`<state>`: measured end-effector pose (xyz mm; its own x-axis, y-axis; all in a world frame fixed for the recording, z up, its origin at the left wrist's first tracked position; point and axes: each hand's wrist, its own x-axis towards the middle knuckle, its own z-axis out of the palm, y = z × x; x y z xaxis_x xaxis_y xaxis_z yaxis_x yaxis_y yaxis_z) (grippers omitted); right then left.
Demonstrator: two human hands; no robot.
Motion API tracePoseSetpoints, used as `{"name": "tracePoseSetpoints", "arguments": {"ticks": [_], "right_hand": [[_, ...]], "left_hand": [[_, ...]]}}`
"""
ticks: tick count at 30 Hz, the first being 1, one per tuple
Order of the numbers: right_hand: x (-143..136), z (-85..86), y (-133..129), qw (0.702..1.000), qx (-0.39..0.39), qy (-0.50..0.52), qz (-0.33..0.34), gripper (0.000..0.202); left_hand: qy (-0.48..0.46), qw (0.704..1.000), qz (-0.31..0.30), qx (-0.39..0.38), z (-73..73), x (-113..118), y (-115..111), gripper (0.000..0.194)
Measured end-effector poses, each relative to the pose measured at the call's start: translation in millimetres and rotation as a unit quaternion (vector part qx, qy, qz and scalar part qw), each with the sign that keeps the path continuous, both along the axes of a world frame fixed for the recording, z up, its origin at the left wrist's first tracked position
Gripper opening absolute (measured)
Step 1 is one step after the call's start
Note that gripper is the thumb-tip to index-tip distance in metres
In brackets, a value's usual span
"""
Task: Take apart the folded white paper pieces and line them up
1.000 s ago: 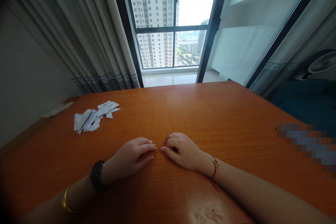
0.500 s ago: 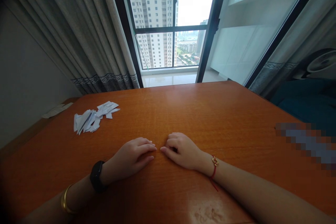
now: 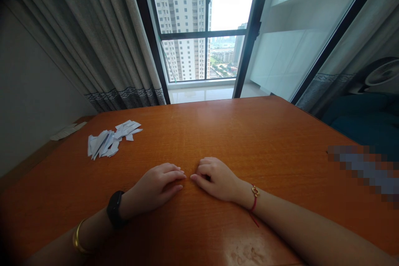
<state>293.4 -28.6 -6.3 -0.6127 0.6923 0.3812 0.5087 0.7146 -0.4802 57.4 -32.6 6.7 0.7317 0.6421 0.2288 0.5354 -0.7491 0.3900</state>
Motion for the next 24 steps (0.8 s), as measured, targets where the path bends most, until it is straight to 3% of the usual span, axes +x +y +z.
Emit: {"name": "tracePoseSetpoints", "arguments": {"ticks": [24], "right_hand": [[-0.9,0.6,-1.0,1.0,-0.003,-0.006,0.0,0.032]], "left_hand": [[0.021,1.0,0.007,-0.018,2.4,0.8,-0.7,0.021]]}}
